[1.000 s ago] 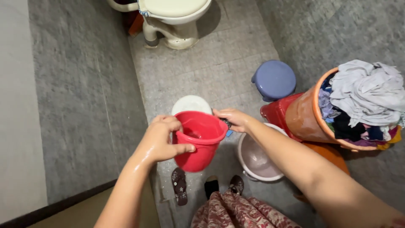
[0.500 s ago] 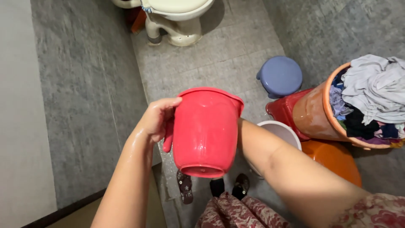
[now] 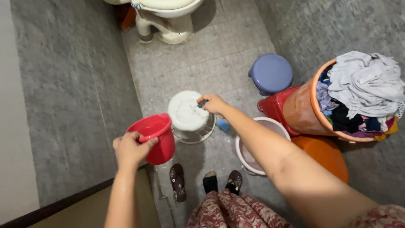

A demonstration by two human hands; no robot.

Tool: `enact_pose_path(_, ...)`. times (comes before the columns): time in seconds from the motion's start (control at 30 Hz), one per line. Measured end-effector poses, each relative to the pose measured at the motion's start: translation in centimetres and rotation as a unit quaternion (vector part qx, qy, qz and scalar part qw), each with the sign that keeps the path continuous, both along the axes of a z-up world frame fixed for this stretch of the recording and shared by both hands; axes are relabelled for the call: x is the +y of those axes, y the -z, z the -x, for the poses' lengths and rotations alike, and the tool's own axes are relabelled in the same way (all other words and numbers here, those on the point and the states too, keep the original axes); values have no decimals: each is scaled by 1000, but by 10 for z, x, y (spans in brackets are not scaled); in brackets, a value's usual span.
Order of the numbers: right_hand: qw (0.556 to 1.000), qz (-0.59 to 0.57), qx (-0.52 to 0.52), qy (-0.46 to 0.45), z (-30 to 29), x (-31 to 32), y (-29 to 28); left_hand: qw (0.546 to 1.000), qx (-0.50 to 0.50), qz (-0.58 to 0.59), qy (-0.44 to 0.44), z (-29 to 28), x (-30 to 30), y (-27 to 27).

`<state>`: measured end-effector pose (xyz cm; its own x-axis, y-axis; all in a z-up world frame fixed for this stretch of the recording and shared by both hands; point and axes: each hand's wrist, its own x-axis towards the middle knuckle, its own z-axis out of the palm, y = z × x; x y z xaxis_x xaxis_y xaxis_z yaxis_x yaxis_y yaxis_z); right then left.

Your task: Scrubbing the interior and exterior of a plastic bucket with a scouring pad and rinsing it with water in a bathroom.

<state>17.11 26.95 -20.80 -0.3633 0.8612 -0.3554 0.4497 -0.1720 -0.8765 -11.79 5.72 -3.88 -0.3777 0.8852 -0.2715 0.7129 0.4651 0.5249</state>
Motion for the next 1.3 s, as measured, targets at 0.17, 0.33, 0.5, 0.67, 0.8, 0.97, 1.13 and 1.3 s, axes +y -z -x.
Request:
enact_pose_path(0.17, 998, 52, 6, 40, -17, -11, 47, 992, 50, -99, -61, -15, -42, 91)
enact_pose_path(0.33, 991, 46, 102, 66, -26, -26, 50, 994, 24, -95, -46, -53, -53, 110)
enact_pose_path(0.5, 999, 25, 19, -27, -63, -81, 14, 993, -24, -108, 32, -99, -44, 99)
enact_pose_path(0.67, 919, -279, -29, -277, -96, -156, -71, 988, -66, -91, 103, -148, -35, 101)
enact_pose_path(0.8, 880, -404, -59, -243, -137, -177, -67, 973, -138, -84, 166, -187, -40, 115)
enact_pose_path(0.97, 934, -139, -273, -186, -202, -196, -19, 976, -133, -15, 173, -210, -47, 146)
enact_pose_path(1.13, 901, -134, -391, -131, -250, -204, 32, 983, -66, 88, 150, -216, -61, 175)
enact_pose_path(1.3, 856, -145, -484, -105, -267, -186, 63, 980, -47, 134, 137, -221, -79, 204)
